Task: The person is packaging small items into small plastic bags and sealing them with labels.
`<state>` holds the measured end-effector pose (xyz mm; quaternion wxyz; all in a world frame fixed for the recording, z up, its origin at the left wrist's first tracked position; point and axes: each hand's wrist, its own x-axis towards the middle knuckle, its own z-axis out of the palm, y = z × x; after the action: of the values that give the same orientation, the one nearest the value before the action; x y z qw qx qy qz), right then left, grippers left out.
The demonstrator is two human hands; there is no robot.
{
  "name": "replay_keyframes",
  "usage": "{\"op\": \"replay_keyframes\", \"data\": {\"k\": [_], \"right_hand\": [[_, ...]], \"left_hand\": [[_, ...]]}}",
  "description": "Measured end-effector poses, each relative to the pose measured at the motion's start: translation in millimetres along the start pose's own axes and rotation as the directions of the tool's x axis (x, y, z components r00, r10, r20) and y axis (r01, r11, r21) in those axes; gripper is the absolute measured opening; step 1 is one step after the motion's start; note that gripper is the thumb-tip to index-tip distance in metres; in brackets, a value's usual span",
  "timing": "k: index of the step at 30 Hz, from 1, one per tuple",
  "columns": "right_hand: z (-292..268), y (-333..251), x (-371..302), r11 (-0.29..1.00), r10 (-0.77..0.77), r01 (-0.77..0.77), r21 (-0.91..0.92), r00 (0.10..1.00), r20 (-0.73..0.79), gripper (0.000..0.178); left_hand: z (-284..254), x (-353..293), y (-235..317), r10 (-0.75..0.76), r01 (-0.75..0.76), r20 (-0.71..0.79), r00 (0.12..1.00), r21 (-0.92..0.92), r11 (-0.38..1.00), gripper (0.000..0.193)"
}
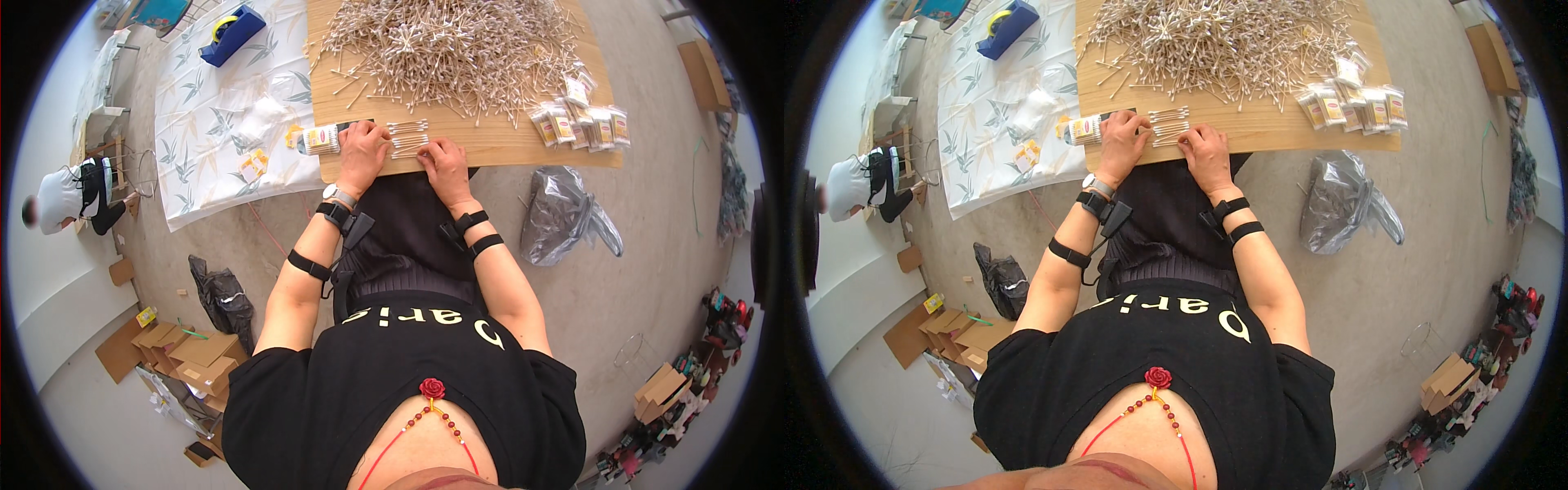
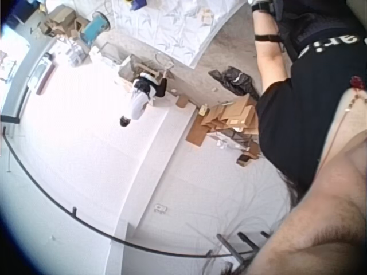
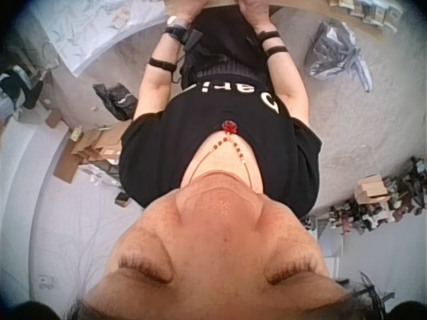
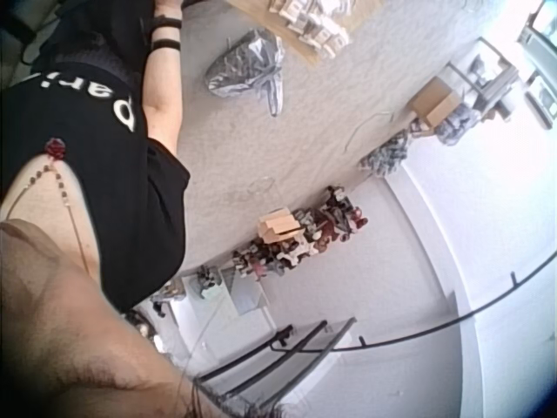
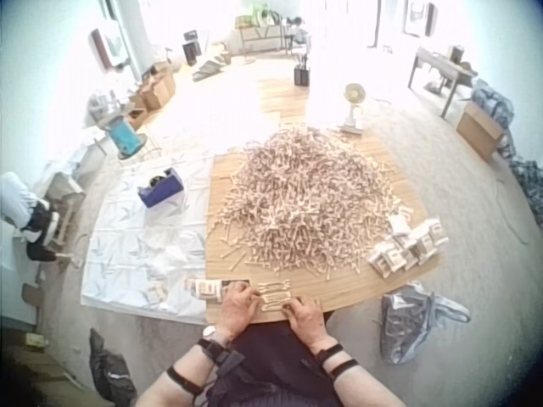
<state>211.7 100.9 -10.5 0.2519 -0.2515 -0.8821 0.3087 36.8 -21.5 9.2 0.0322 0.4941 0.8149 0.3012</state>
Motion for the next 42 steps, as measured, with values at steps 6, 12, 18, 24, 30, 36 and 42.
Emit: {"op": "replay_keyframes", "data": {"k": [6,12,18,24,30,36,42], "right_hand": [[-1,0,1,1.0,0.012,-0.013,0.028,1.0,0.013,0.013],[-1,2,0,0.999,0.024,-0.025,0.042,0.999,0.024,0.015],[0,4,-1,0.996,0.04,-0.041,0.078,0.999,0.016,0.019],[-4,-11,8,0.991,0.073,-0.071,0.117,0.997,-0.011,0.025],[-2,-28,32,0.992,-0.103,0.107,0.059,0.993,-0.063,0.023],[-14,-15,39,0.98,0.079,-0.059,0.19,0.992,-0.099,0.014],[-16,-5,40,0.908,0.233,-0.238,0.345,0.971,0.056,0.01]], "left_hand": [[1,3,-2,0.023,-0.023,0.055,0.998,-0.01,1.0,0.018],[-1,1,-4,0.038,-0.034,0.084,0.996,-0.041,0.999,0.015],[-6,-1,-1,0.041,-0.038,0.043,0.998,-0.061,0.997,0.015],[-10,1,5,0.002,-0.001,0.014,1.0,-0.113,0.994,0.014],[-6,11,28,-0.003,0.004,0.005,1.0,-0.234,0.972,0.014],[-4,5,18,-0.168,0.134,-0.133,0.977,-0.231,0.964,0.017],[-1,-13,6,-0.194,0.167,-0.127,0.973,-0.197,0.966,0.019]]}}
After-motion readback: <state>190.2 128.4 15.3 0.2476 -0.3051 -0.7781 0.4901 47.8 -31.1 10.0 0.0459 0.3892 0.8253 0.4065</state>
